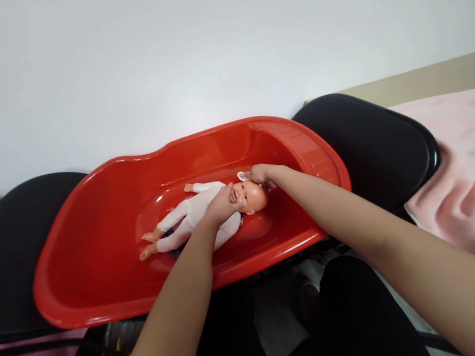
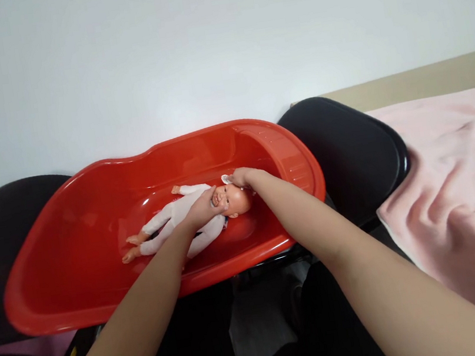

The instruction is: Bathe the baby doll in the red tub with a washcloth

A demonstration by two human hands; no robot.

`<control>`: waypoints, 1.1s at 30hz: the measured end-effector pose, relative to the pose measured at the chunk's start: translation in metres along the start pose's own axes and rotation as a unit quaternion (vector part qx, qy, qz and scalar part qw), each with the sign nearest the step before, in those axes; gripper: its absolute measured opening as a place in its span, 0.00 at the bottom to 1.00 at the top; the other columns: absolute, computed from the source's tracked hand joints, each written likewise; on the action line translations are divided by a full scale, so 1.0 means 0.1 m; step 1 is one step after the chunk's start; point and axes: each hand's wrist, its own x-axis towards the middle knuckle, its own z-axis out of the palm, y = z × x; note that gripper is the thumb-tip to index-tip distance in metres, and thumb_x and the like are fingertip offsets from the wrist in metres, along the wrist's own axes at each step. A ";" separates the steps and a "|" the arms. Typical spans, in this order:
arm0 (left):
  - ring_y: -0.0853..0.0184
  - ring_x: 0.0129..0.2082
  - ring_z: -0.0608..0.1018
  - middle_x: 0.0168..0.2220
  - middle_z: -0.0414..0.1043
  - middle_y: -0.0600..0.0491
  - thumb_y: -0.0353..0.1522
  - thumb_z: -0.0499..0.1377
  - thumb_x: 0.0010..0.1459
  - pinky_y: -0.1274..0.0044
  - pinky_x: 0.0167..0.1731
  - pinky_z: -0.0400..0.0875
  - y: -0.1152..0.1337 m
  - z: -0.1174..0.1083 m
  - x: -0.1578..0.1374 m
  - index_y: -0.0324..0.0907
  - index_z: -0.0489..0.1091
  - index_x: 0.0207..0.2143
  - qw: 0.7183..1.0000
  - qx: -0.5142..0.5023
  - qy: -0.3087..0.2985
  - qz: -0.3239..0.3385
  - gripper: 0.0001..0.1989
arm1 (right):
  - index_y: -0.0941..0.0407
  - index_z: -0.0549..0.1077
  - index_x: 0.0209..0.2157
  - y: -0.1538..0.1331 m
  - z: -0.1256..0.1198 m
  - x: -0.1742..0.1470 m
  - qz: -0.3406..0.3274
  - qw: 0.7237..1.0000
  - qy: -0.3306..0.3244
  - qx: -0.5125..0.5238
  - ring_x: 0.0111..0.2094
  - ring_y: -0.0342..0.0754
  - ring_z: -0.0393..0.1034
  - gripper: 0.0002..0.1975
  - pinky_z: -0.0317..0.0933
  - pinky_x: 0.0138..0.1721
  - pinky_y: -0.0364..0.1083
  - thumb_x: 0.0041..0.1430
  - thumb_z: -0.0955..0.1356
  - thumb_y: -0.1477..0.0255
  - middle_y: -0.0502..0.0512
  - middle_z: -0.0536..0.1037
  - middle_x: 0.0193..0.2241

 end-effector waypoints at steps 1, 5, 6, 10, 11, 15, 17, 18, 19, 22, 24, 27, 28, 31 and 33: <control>0.55 0.47 0.77 0.51 0.75 0.44 0.36 0.67 0.55 0.68 0.48 0.72 0.01 0.00 0.00 0.41 0.70 0.50 1.000 0.003 -0.009 0.007 0.21 | 0.61 0.77 0.46 -0.01 -0.01 -0.01 -0.023 1.000 0.014 -0.017 0.24 0.53 0.73 0.40 0.63 0.28 0.48 0.69 0.54 0.40 0.66 0.81 0.30; 0.57 0.44 0.77 0.50 0.76 0.47 0.34 0.67 0.55 0.71 0.43 0.71 0.01 -0.01 -0.01 0.42 0.69 0.52 1.000 0.001 -0.027 0.013 0.22 | 0.60 0.79 0.42 -0.06 -0.03 0.00 -0.126 0.990 0.032 -0.048 0.32 0.50 0.74 0.30 0.62 0.31 0.45 0.73 0.59 0.49 0.65 0.83 0.38; 0.57 0.44 0.78 0.49 0.76 0.47 0.34 0.67 0.56 0.71 0.43 0.71 0.01 -0.01 -0.01 0.42 0.69 0.52 1.000 0.005 -0.023 0.007 0.22 | 0.60 0.79 0.42 -0.07 -0.03 0.01 -0.149 0.987 0.028 -0.050 0.33 0.49 0.74 0.26 0.61 0.32 0.44 0.73 0.61 0.53 0.63 0.83 0.38; 0.54 0.46 0.78 0.51 0.76 0.45 0.35 0.67 0.57 0.69 0.45 0.70 0.00 -0.01 0.00 0.41 0.67 0.55 1.000 0.018 0.003 -0.007 0.25 | 0.58 0.80 0.43 -0.10 -0.04 0.02 -0.217 0.975 0.043 -0.031 0.34 0.46 0.73 0.17 0.60 0.32 0.41 0.70 0.65 0.61 0.57 0.83 0.39; 0.54 0.46 0.78 0.52 0.76 0.45 0.36 0.67 0.57 0.69 0.45 0.70 0.00 -0.01 0.00 0.42 0.67 0.56 1.000 0.014 0.005 -0.011 0.26 | 0.58 0.79 0.43 -0.10 -0.05 0.00 -0.219 0.974 0.055 -0.035 0.34 0.46 0.73 0.17 0.59 0.32 0.41 0.71 0.64 0.61 0.57 0.83 0.40; 0.56 0.41 0.79 0.45 0.78 0.48 0.38 0.65 0.58 0.67 0.42 0.70 0.02 -0.03 -0.01 0.44 0.70 0.48 1.000 0.001 0.003 -0.022 0.17 | 0.59 0.79 0.46 -0.13 -0.07 -0.08 -0.161 0.979 0.077 -0.101 0.35 0.48 0.74 0.22 0.58 0.31 0.42 0.74 0.61 0.58 0.63 0.83 0.43; 0.57 0.38 0.78 0.40 0.78 0.49 0.37 0.65 0.58 0.68 0.41 0.71 0.03 -0.03 0.00 0.44 0.69 0.41 1.000 0.001 0.012 -0.016 0.11 | 0.60 0.79 0.44 -0.13 -0.08 -0.10 -0.124 0.983 0.068 -0.114 0.32 0.49 0.74 0.27 0.58 0.30 0.43 0.74 0.60 0.52 0.65 0.83 0.39; 0.58 0.37 0.78 0.39 0.77 0.49 0.36 0.65 0.58 0.68 0.40 0.71 0.02 -0.04 0.00 0.44 0.69 0.40 1.000 0.000 0.017 -0.012 0.10 | 0.60 0.79 0.43 -0.12 -0.08 -0.11 -0.112 0.985 0.060 -0.113 0.31 0.49 0.73 0.30 0.58 0.30 0.43 0.74 0.58 0.50 0.65 0.83 0.36; 0.58 0.37 0.77 0.38 0.77 0.49 0.36 0.65 0.58 0.68 0.40 0.71 0.02 -0.04 0.00 0.44 0.69 0.39 1.000 -0.001 0.019 -0.008 0.09 | 0.60 0.79 0.43 -0.11 -0.08 -0.10 -0.106 0.987 0.049 -0.110 0.29 0.49 0.73 0.32 0.58 0.29 0.44 0.74 0.57 0.48 0.64 0.82 0.33; 0.58 0.36 0.77 0.38 0.76 0.49 0.36 0.65 0.58 0.70 0.39 0.71 -0.02 -0.03 0.00 0.44 0.70 0.39 1.000 -0.004 0.020 0.003 0.09 | 0.60 0.79 0.46 -0.07 -0.08 -0.07 -0.097 0.991 0.025 -0.093 0.23 0.48 0.70 0.32 0.59 0.28 0.45 0.73 0.58 0.47 0.61 0.80 0.27; 0.58 0.37 0.78 0.39 0.77 0.50 0.37 0.65 0.58 0.70 0.38 0.70 -0.03 -0.03 0.00 0.45 0.69 0.39 1.000 -0.007 0.020 -0.008 0.10 | 0.60 0.78 0.48 -0.05 -0.08 -0.04 -0.084 0.993 0.022 -0.086 0.21 0.48 0.70 0.31 0.60 0.28 0.46 0.72 0.59 0.47 0.61 0.80 0.26; 0.58 0.38 0.78 0.40 0.78 0.50 0.39 0.66 0.58 0.70 0.38 0.70 -0.05 -0.02 0.01 0.46 0.68 0.38 0.999 0.002 0.028 -0.033 0.11 | 0.61 0.80 0.47 -0.04 -0.11 -0.01 -0.042 0.995 0.020 -0.093 0.23 0.51 0.74 0.32 0.62 0.29 0.46 0.72 0.59 0.47 0.62 0.80 0.24; 0.58 0.38 0.78 0.39 0.78 0.50 0.39 0.66 0.58 0.71 0.38 0.69 -0.06 -0.02 0.01 0.46 0.68 0.38 0.999 0.009 0.028 -0.036 0.11 | 0.61 0.80 0.45 -0.04 -0.12 0.00 -0.022 0.995 0.021 -0.096 0.25 0.52 0.75 0.33 0.63 0.30 0.46 0.72 0.58 0.47 0.63 0.80 0.24; 0.59 0.37 0.77 0.38 0.76 0.51 0.38 0.65 0.58 0.71 0.37 0.67 -0.08 -0.02 0.02 0.45 0.66 0.37 0.999 0.023 0.028 -0.028 0.11 | 0.61 0.82 0.40 -0.03 -0.14 0.02 0.018 0.995 0.039 -0.094 0.29 0.53 0.78 0.35 0.64 0.32 0.46 0.74 0.55 0.49 0.65 0.81 0.26; 0.61 0.36 0.76 0.37 0.75 0.52 0.37 0.64 0.59 0.71 0.36 0.66 -0.10 -0.01 0.02 0.44 0.66 0.37 0.999 0.022 0.031 -0.024 0.10 | 0.61 0.82 0.41 -0.02 -0.14 0.02 0.024 0.994 0.055 -0.089 0.32 0.54 0.79 0.33 0.64 0.32 0.46 0.73 0.56 0.51 0.66 0.83 0.29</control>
